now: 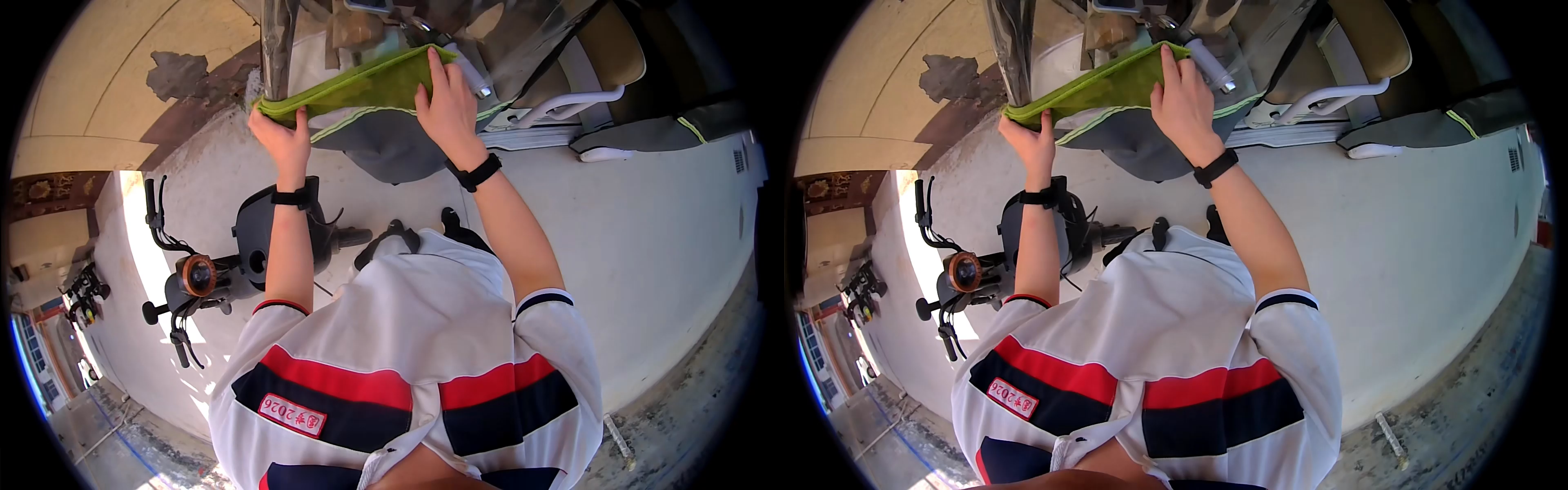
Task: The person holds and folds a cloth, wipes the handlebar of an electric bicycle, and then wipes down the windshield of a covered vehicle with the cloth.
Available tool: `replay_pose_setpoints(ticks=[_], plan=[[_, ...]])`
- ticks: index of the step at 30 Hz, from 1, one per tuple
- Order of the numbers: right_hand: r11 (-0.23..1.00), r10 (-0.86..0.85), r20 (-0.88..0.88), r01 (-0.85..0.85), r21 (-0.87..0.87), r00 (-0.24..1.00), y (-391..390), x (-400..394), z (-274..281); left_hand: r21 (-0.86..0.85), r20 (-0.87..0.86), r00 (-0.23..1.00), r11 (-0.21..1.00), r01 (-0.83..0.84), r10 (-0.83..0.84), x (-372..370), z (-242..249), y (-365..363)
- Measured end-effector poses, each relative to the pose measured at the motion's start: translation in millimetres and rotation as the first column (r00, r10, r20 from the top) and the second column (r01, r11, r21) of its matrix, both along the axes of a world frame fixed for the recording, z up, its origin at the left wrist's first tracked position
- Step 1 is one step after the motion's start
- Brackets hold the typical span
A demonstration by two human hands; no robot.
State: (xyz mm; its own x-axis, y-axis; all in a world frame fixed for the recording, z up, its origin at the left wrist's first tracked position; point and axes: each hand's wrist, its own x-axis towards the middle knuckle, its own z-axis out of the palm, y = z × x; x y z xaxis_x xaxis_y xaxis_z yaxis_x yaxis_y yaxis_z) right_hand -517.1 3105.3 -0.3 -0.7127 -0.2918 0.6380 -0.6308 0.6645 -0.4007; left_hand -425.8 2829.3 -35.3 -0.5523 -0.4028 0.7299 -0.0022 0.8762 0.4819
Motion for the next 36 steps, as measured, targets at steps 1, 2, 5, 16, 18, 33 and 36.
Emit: replay_pose_setpoints(ticks=[1, 2, 5, 16, 18, 33, 36], plan=[[1.0, 0.008, -0.005, -0.008, 0.015, 1.0, 1, 0, -3, 0.004, -0.006, 1.0, 1.0, 0.002, -0.002, 0, -1, -1], [0.999, 0.019, 0.029, -0.02, 0.027, 0.999, 3, 2, -5, 0.008, -0.012, 1.0, 1.0, 0.005, -0.005, -1, -3, -1], [0.998, 0.031, 0.079, -0.035, 0.043, 0.996, 8, 4, -9, 0.029, -0.02, 0.999, 0.999, 0.027, -0.026, -5, -15, -10], [0.998, 0.033, 0.054, -0.036, 0.051, 0.998, -1, -5, 11, 0.03, -0.002, 1.0, 1.0, -0.001, 0.001, -2, -7, -5], [0.999, 0.036, 0.072, -0.039, 0.031, 0.997, -2, -6, 8, 0.021, 0.009, 1.0, 1.0, -0.007, 0.007, -1, -7, -6], [0.982, 0.186, 0.021, -0.185, -0.042, 0.982, 2, 1, -25, 0.124, -0.006, 0.999, 0.991, 0.04, -0.04, -9, 26, 15], [0.98, 0.196, 0.03, -0.195, -0.042, 0.98, 1, 0, -25, 0.152, -0.022, 0.998, 0.987, 0.057, -0.054, -11, 43, 24]])
